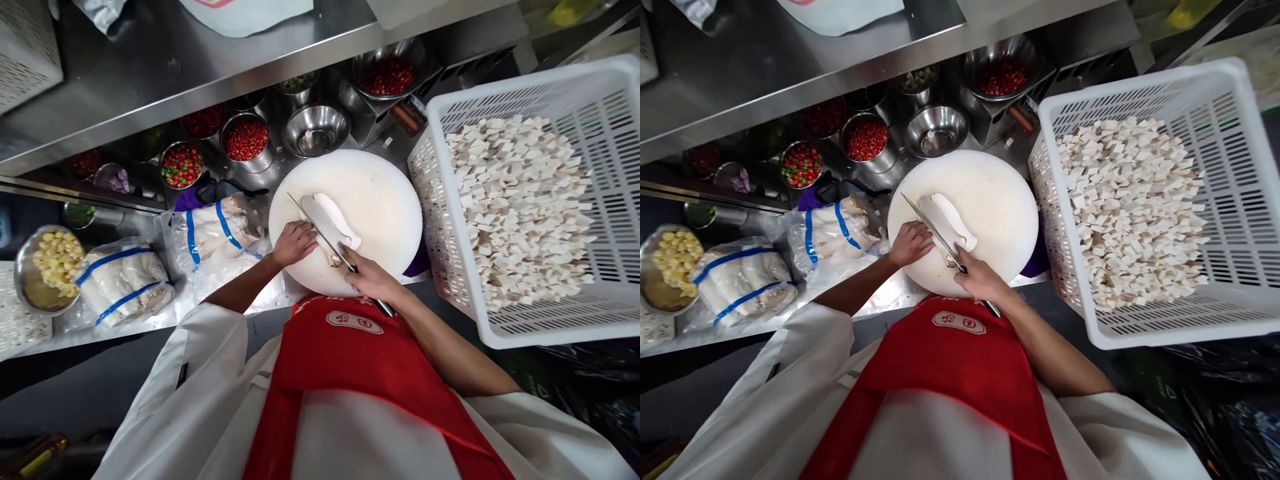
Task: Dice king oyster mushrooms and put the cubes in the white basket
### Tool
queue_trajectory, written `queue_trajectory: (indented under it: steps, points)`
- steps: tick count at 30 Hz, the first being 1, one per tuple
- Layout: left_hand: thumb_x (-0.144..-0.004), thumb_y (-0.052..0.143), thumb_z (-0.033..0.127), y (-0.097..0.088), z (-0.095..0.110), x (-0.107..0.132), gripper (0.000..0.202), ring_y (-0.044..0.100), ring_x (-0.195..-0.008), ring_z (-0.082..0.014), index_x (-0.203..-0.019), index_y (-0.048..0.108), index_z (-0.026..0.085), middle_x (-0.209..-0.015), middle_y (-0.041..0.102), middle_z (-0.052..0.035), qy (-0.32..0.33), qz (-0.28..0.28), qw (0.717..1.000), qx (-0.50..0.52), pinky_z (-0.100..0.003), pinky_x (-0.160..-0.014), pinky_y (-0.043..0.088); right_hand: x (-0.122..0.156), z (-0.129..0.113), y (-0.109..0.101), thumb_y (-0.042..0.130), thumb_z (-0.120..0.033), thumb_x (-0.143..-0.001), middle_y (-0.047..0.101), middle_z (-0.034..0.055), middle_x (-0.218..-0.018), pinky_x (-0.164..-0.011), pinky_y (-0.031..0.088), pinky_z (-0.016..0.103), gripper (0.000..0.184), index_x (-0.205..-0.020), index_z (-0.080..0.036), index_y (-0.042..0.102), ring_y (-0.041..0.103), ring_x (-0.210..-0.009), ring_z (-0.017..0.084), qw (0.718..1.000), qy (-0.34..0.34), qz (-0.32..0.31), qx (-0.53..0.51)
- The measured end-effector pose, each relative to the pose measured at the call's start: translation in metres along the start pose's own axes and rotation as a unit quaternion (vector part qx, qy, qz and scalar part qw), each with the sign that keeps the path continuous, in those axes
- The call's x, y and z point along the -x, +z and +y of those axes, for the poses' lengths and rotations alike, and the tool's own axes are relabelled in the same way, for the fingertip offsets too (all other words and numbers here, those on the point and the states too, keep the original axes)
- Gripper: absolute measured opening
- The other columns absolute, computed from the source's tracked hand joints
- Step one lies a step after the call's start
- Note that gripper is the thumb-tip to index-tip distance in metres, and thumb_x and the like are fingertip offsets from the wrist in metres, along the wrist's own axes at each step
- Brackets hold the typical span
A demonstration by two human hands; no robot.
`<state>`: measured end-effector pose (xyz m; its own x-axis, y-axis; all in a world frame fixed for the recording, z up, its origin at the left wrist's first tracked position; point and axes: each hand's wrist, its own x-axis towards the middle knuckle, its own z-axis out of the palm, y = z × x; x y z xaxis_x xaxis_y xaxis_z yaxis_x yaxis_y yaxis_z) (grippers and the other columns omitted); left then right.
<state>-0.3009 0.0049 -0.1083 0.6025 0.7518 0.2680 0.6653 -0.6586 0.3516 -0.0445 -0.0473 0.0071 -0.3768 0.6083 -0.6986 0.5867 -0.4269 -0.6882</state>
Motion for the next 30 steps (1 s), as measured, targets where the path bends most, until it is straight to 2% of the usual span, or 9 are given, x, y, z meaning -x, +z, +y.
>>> queue_trajectory:
  steps: [3,10,13,16,20,22,25,27,30]
  points:
    - [-0.094,0.054,0.036,-0.004,-0.001,-0.011,0.028,0.055,-0.12,-0.0302,-0.114,0.065,0.02,-0.119,0.065,-0.015,0.012,-0.017,1.0,-0.02,-0.05,-0.096,0.046,0.023,0.008,-0.005,0.048,-0.016,-0.074,0.061,-0.0058,-0.059,-0.043,0.043,0.023,0.079,-0.152,-0.023,0.038,0.053,-0.04,0.013,0.998,-0.035,0.006,-0.045]
    - [-0.093,0.056,0.031,-0.022,-0.019,-0.058,0.044,0.037,-0.142,-0.0312,-0.136,0.054,0.024,-0.148,0.048,-0.0117,0.115,-0.12,0.985,-0.034,-0.054,-0.115,0.03,0.089,0.046,-0.021,0.053,-0.018,-0.072,0.052,-0.0082,-0.061,-0.044,0.042,0.024,0.067,-0.139,-0.021,0.046,0.049,-0.044,0.012,0.971,-0.045,0.097,-0.215]
    - [-0.091,0.061,0.035,-0.026,-0.022,-0.079,0.05,0.04,-0.14,-0.0307,-0.139,0.051,0.025,-0.146,0.051,-0.0104,0.165,-0.171,0.97,-0.043,-0.054,-0.118,0.026,0.104,0.065,-0.021,0.054,-0.019,-0.075,0.051,-0.0079,-0.061,-0.045,0.041,0.024,0.055,-0.13,-0.021,0.051,0.049,-0.044,0.012,0.963,-0.046,0.136,-0.229]
    - [-0.09,0.061,0.036,-0.032,-0.019,-0.09,0.044,0.049,-0.13,-0.0299,-0.132,0.058,0.024,-0.134,0.06,-0.011,0.18,-0.211,0.959,-0.053,-0.05,-0.112,0.032,0.109,0.08,-0.014,0.054,-0.021,-0.076,0.052,-0.0075,-0.06,-0.046,0.042,0.025,0.053,-0.129,-0.02,0.051,0.05,-0.044,0.012,0.963,-0.041,0.142,-0.225]
    - [-0.087,0.065,0.038,-0.053,-0.015,-0.085,0.038,0.059,-0.112,-0.0261,-0.122,0.064,0.024,-0.119,0.068,-0.0092,0.217,-0.341,0.914,-0.033,-0.039,-0.097,0.042,0.106,0.091,-0.003,0.053,-0.022,-0.075,0.054,-0.008,-0.057,-0.045,0.042,0.025,0.064,-0.138,-0.016,0.046,0.051,-0.043,0.013,0.967,-0.031,0.11,-0.229]
    - [-0.084,0.068,0.036,-0.067,-0.014,-0.075,0.039,0.059,-0.114,-0.0254,-0.122,0.064,0.024,-0.124,0.066,-0.0085,0.208,-0.381,0.9,-0.043,-0.036,-0.096,0.042,0.104,0.093,-0.001,0.051,-0.022,-0.074,0.054,-0.0085,-0.055,-0.045,0.042,0.025,0.071,-0.144,-0.016,0.042,0.051,-0.042,0.014,0.971,-0.029,0.086,-0.22]
    - [-0.079,0.074,0.033,-0.076,-0.006,-0.056,0.058,0.049,-0.131,-0.0293,-0.134,0.055,0.023,-0.143,0.054,-0.0107,0.152,-0.376,0.911,-0.071,-0.041,-0.107,0.035,0.098,0.094,0.001,0.049,-0.022,-0.072,0.055,-0.009,-0.052,-0.045,0.043,0.025,0.079,-0.15,-0.016,0.036,0.053,-0.042,0.015,0.979,-0.027,0.051,-0.194]
    - [-0.077,0.076,0.035,-0.07,0.006,-0.044,0.071,0.044,-0.137,-0.0312,-0.141,0.048,0.022,-0.147,0.05,-0.0119,0.124,-0.366,0.921,-0.058,-0.047,-0.114,0.029,0.094,0.093,0.0,0.047,-0.022,-0.072,0.055,-0.009,-0.05,-0.045,0.044,0.026,0.081,-0.152,-0.016,0.035,0.054,-0.042,0.016,0.983,-0.031,0.033,-0.176]
    - [-0.083,0.072,0.039,-0.053,0.023,-0.03,0.063,0.048,-0.133,-0.029,-0.139,0.05,0.022,-0.139,0.058,-0.0117,0.1,-0.341,0.935,-0.007,-0.051,-0.116,0.027,0.086,0.086,-0.001,0.047,-0.02,-0.071,0.055,-0.0084,-0.048,-0.045,0.045,0.026,0.078,-0.149,-0.018,0.042,0.055,-0.042,0.017,0.988,-0.054,0.027,-0.14]
